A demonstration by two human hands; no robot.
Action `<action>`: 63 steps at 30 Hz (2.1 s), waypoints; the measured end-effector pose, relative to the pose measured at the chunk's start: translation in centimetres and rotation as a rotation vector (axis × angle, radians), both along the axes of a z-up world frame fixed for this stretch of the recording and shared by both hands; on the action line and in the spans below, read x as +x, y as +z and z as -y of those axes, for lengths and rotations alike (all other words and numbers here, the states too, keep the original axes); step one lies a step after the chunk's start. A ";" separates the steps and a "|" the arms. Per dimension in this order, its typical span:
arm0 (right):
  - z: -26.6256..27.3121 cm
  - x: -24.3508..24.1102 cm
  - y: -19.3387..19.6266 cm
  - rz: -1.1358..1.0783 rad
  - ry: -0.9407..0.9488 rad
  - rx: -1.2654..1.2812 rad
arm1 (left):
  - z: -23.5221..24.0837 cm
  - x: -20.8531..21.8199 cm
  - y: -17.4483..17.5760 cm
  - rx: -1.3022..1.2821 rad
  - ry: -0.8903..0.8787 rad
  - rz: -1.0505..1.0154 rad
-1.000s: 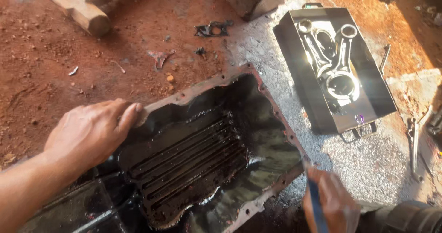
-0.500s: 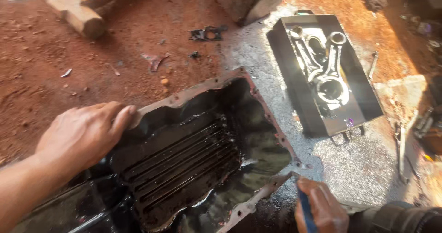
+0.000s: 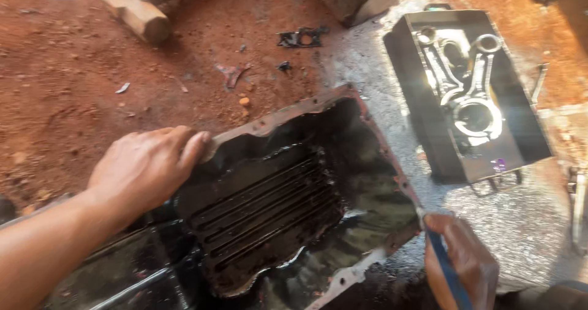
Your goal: The person uses a blue scraper to remove thick black sludge from the surface of a metal engine oil pan. The person holds the pan steady with one hand while scraping the interior with the other. Nearby, a metal tray containing connecting rods and a hammer are visible on the ground.
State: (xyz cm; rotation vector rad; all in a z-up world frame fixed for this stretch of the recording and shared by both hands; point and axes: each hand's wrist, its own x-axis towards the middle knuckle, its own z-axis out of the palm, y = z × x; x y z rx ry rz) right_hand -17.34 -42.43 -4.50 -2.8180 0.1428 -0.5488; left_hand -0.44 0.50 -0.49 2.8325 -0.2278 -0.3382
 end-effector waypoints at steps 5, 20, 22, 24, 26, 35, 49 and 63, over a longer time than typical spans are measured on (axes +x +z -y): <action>-0.3 1.0 1.0 -0.063 -0.037 0.001 | -0.1 0.0 -0.4 -0.088 -0.056 0.089; 1.1 2.7 0.1 -0.087 -0.069 0.012 | -0.6 0.3 -1.0 -0.091 -0.066 0.084; 0.5 3.2 0.5 -0.156 -0.082 0.064 | -1.1 -0.2 -0.9 -0.102 -0.066 0.107; 0.8 2.6 1.2 -0.159 -0.089 0.082 | -0.7 -0.1 -0.6 -0.140 -0.071 0.132; 1.4 3.0 1.0 -0.082 -0.072 0.061 | -0.4 0.5 -0.4 -0.106 -0.080 0.124; 5.2 1.5 -1.0 -0.123 -0.541 0.803 | -0.6 0.3 -0.6 -0.138 -0.067 0.133; 15.5 0.3 -3.8 -0.557 -0.316 0.438 | -1.0 0.3 -1.0 -0.108 -0.065 0.111; 13.6 12.3 4.9 -0.571 0.059 0.285 | -1.1 0.3 -1.0 -0.127 -0.065 0.112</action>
